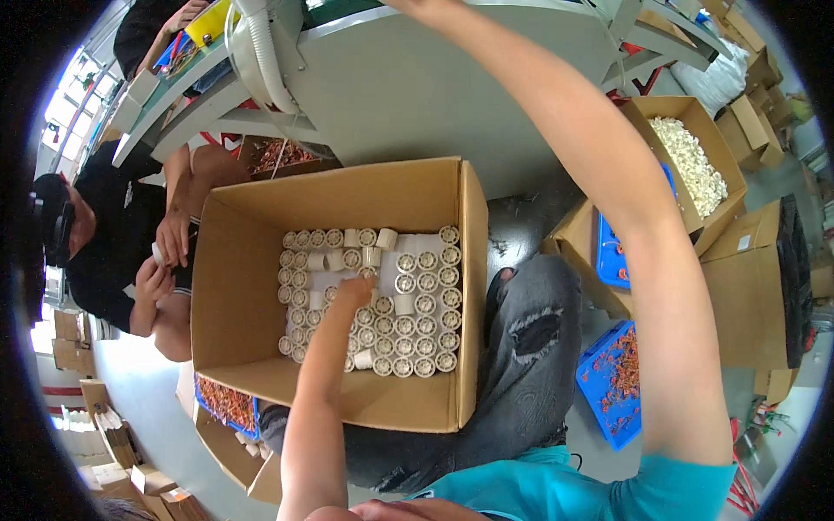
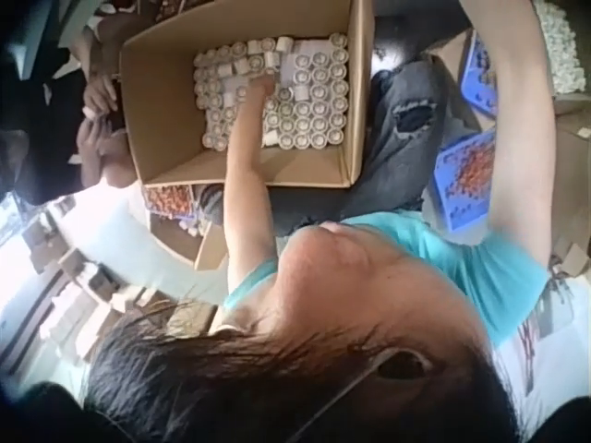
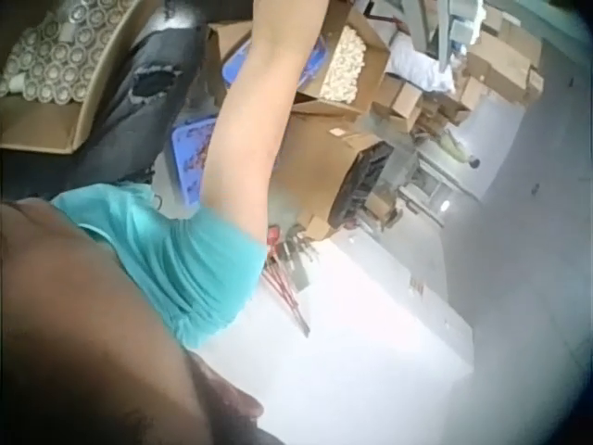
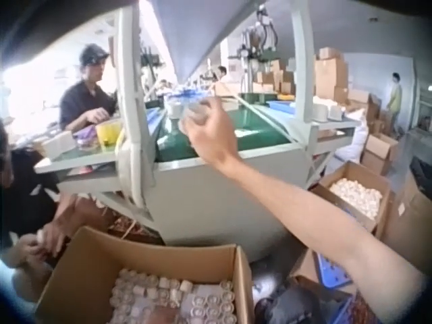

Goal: The person assembles electrical components by hand, inserting wire harnesses and connectors into canisters.

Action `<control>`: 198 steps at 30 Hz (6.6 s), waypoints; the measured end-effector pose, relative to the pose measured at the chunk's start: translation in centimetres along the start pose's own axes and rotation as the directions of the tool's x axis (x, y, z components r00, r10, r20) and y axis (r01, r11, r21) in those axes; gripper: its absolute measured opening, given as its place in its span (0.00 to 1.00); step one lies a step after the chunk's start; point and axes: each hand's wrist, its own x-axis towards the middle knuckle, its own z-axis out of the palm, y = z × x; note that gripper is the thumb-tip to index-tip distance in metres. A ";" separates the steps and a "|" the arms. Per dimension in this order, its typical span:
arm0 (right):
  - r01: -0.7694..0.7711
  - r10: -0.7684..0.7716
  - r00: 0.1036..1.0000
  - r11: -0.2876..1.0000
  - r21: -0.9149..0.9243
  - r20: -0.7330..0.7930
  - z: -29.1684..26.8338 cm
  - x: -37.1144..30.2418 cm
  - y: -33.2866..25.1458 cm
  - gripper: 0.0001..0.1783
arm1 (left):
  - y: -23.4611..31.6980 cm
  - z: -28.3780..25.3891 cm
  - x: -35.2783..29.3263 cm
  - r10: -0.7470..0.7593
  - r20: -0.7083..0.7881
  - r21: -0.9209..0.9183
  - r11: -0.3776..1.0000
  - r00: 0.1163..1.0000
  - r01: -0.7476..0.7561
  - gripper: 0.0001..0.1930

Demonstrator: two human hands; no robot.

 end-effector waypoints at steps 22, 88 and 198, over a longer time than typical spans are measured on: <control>0.211 -0.089 0.956 0.873 -0.441 0.281 -18.4 -8.5 7.4 0.20 | -4.9 2.2 1.1 0.065 -0.117 -0.288 0.953 0.991 -0.096 0.20; -0.362 0.238 0.898 0.877 0.315 0.370 -11.7 -25.3 -10.9 0.11 | 8.0 -12.5 -24.0 -0.328 -0.944 -0.288 0.753 0.043 -0.592 0.23; 0.080 -0.077 0.990 0.997 -0.023 0.120 -1.1 -0.1 -1.1 0.17 | 2.8 0.5 0.2 0.029 -0.044 0.049 0.998 0.999 -0.027 0.39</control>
